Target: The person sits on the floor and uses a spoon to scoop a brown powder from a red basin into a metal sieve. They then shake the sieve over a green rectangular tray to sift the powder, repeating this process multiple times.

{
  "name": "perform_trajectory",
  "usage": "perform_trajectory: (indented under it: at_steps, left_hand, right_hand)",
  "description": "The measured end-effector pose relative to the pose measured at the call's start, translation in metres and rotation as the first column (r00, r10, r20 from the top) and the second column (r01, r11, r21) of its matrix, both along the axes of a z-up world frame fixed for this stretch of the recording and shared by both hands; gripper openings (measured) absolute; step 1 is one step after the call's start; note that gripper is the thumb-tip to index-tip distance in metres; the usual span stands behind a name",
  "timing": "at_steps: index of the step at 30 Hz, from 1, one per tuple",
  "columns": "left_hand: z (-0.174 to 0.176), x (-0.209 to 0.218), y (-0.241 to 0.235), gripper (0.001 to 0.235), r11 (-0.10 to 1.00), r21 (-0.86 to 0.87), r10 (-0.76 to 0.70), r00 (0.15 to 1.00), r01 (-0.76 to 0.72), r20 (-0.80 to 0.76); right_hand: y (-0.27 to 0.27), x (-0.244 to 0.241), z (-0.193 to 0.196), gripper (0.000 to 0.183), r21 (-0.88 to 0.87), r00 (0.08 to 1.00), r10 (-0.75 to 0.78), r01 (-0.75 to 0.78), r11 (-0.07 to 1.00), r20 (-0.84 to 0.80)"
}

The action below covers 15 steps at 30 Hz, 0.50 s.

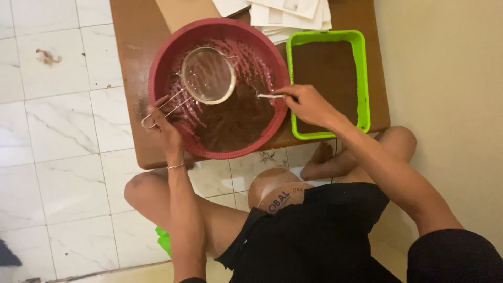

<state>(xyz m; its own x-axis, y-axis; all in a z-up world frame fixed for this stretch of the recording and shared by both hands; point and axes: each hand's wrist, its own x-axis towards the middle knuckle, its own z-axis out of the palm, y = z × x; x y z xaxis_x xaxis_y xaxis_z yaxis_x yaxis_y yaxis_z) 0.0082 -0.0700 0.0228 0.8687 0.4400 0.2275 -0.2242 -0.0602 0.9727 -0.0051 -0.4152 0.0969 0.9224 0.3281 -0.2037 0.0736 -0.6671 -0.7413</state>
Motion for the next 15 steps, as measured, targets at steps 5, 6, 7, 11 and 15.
perform_trajectory:
  at_steps: [5,6,7,11,15]
  left_hand:
    - [-0.007,0.003,-0.003,0.052,1.000,0.000,-0.004,1.000,0.004,0.002]
    - [-0.005,0.004,-0.005,0.051,1.000,-0.001,-0.008,1.000,0.008,0.001]
    - [-0.007,0.003,-0.006,0.051,1.000,-0.002,-0.009,1.000,0.009,0.005]
    - [-0.019,0.006,-0.002,0.052,0.996,-0.093,0.008,0.999,-0.012,-0.045]
    - [-0.015,0.004,-0.003,0.057,0.992,-0.124,-0.036,0.998,0.029,-0.051]
  right_hand:
    - [0.028,0.021,-0.013,0.038,-0.109,0.948,0.107,-0.078,0.991,0.298]
    - [0.037,0.026,-0.019,0.039,-0.237,0.889,0.171,-0.073,0.969,0.425]
    - [0.043,0.028,-0.028,0.039,-0.238,0.887,0.171,-0.071,0.969,0.428]
    - [0.061,0.038,-0.049,0.033,-0.493,0.635,0.365,0.030,0.869,0.681]
    - [0.058,0.048,-0.046,0.026,-0.523,0.483,0.424,0.084,0.848,0.766]
